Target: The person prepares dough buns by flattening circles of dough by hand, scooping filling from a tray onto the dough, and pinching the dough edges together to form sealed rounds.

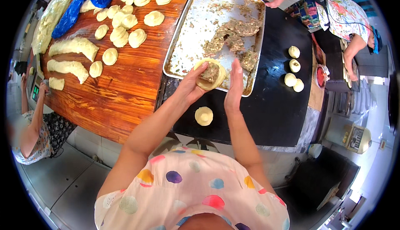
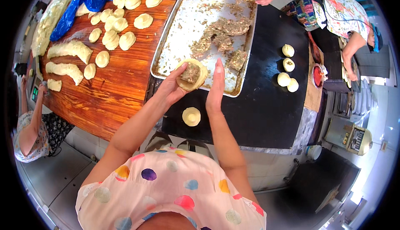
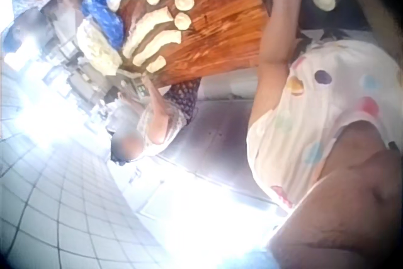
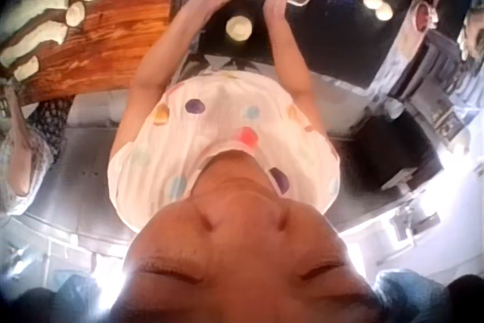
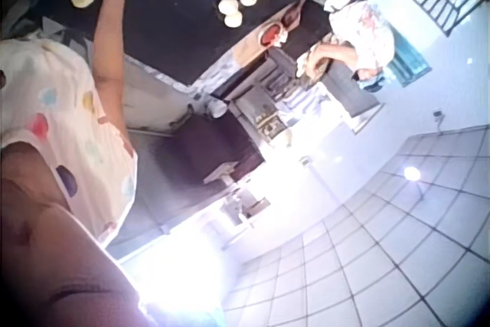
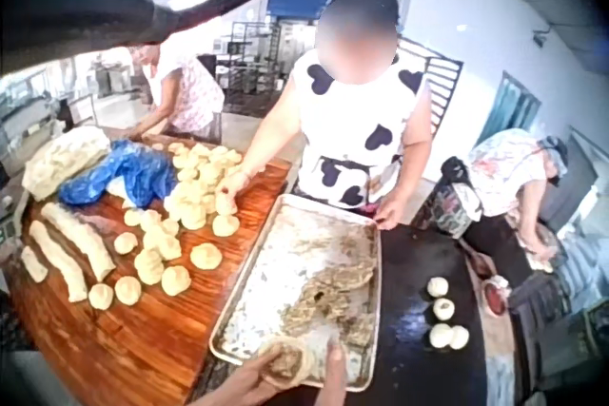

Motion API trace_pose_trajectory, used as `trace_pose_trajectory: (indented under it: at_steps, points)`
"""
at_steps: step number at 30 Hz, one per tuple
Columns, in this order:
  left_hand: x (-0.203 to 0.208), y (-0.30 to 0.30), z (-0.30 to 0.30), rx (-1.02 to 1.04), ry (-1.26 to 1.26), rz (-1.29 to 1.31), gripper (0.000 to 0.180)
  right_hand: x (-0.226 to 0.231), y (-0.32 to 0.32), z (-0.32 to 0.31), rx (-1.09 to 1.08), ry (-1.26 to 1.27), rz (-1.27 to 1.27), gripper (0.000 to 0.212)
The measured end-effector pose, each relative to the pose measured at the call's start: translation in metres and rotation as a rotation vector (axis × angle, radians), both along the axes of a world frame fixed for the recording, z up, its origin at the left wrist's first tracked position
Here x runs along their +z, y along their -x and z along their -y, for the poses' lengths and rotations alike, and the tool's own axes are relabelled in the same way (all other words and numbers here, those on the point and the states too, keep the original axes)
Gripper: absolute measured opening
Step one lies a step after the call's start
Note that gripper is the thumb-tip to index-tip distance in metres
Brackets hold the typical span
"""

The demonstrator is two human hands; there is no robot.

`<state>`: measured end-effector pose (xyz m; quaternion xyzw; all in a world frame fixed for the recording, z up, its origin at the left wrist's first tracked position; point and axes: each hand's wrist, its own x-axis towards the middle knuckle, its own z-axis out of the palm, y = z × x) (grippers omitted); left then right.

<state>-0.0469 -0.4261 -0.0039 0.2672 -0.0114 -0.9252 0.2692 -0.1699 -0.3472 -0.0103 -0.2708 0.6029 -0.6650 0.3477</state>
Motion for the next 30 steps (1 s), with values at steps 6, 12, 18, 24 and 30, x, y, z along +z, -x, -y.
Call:
trace_pose_trajectory:
  at_steps: [6, 12, 18, 24, 30]
  points:
    - [0.013, 0.017, -0.023, 0.028, 0.059, -0.014, 0.04, 0.033, -0.024, 0.009, -0.167, 0.04, 0.613, 0.064]
    - [0.033, 0.03, -0.047, 0.057, 0.259, 0.12, 0.031, 0.039, -0.027, -0.001, -0.267, 0.004, 0.334, 0.035]
    - [0.035, 0.038, -0.06, 0.081, 0.34, 0.209, 0.031, 0.026, -0.021, -0.008, -0.285, 0.083, 0.196, 0.031]
    - [0.029, 0.025, -0.048, -0.054, 0.259, 0.228, 0.031, 0.033, -0.008, -0.019, -0.092, -0.016, 0.231, 0.044]
    - [0.033, 0.043, -0.033, -0.24, 0.32, 0.255, 0.051, 0.024, 0.019, -0.009, -0.047, -0.089, 0.489, 0.057]
